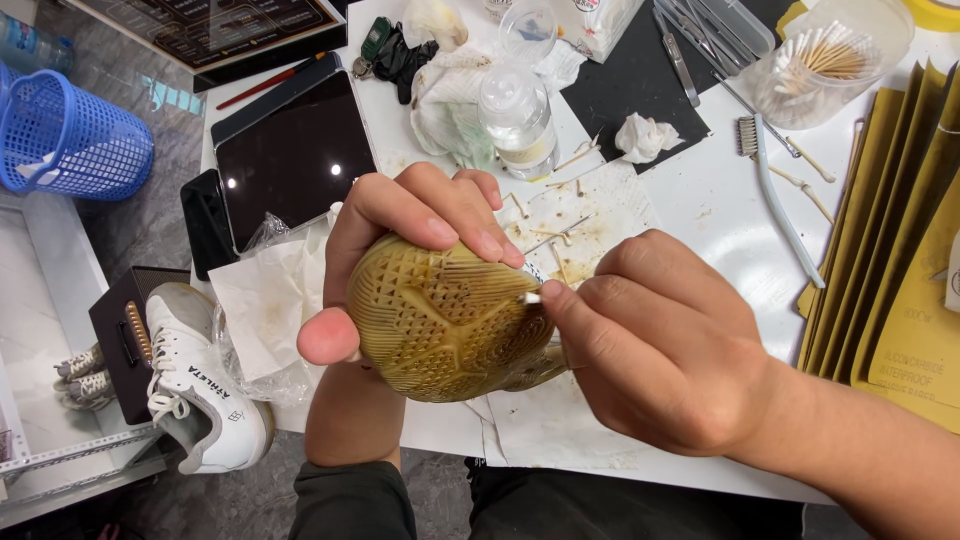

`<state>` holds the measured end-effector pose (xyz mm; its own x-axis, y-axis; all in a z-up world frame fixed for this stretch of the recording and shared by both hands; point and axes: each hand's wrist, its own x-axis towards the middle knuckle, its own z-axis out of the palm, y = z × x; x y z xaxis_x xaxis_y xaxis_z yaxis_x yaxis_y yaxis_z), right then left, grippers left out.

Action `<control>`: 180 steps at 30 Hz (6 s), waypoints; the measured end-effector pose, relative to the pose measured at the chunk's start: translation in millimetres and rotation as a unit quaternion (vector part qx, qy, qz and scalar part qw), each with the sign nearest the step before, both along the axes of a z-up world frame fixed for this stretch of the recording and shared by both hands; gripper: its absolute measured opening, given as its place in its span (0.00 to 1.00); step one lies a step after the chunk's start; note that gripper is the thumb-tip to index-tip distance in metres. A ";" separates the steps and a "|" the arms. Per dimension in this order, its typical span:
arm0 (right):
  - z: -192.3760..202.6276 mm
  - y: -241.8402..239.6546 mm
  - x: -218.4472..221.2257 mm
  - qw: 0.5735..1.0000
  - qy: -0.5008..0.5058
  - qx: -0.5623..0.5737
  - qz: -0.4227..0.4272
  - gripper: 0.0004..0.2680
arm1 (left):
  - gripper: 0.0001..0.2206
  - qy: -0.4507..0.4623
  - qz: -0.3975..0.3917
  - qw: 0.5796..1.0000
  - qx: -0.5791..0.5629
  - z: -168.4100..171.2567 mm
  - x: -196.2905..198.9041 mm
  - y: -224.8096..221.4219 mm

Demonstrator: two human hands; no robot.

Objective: Using a cotton swab to apply adhesive or cleaner to the detached sole of an athletic shoe.

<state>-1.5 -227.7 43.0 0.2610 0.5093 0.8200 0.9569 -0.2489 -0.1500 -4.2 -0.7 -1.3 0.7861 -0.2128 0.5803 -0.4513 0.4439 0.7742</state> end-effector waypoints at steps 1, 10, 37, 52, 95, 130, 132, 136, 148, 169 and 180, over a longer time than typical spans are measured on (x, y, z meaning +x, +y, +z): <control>-2.7 -1.1 1.8 1.000 -0.004 -0.004 0.001 0.10 | 0.35 0.007 0.003 1.000 -0.005 0.7 -1.9 0.3; -4.1 -17.0 7.0 0.991 0.121 -0.003 -0.048 0.08 | 0.35 0.010 0.036 0.999 -0.017 -1.2 12.7 5.7; -35.9 -58.3 67.0 0.716 0.619 0.259 0.191 0.12 | 0.34 -0.060 0.026 0.998 -0.024 -6.3 30.1 12.4; -57.9 -68.5 69.4 0.658 0.643 0.306 0.247 0.04 | 0.32 -0.057 0.041 0.997 -0.013 -4.9 26.2 14.2; -31.0 -136.8 110.2 0.908 0.278 0.303 -0.084 0.07 | 0.31 -0.051 0.093 0.994 0.000 0.3 22.8 17.8; -84.2 -145.7 247.1 0.707 0.350 -0.296 -0.538 0.12 | 0.30 -0.076 0.067 0.995 0.023 0.4 35.1 14.8; -77.2 -152.9 239.7 0.739 0.344 -0.275 -0.510 0.09 | 0.30 -0.078 0.060 0.995 0.016 1.7 38.2 16.8; -62.9 -153.6 218.4 0.844 0.261 -0.157 -0.441 0.05 | 0.30 -0.075 0.028 0.997 -0.001 0.3 46.9 22.3; 1.3 -11.7 8.6 0.945 0.284 0.157 -0.030 0.02 | 0.31 -0.041 -0.013 0.999 -0.030 -0.7 49.1 30.5; -10.3 18.1 -6.0 0.976 0.213 -0.026 0.039 0.07 | 0.25 -0.010 0.050 0.999 -0.011 2.0 38.4 19.9; -23.2 28.2 1.6 0.997 0.061 -0.048 0.008 0.08 | 0.23 -0.006 0.070 0.997 -0.025 0.9 28.4 12.8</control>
<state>0.1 -199.5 19.8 0.3466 0.5885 0.7304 0.9370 -0.2530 -0.2408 24.2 12.2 -0.4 0.7985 -0.0710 0.5977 -0.5217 0.4137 0.7461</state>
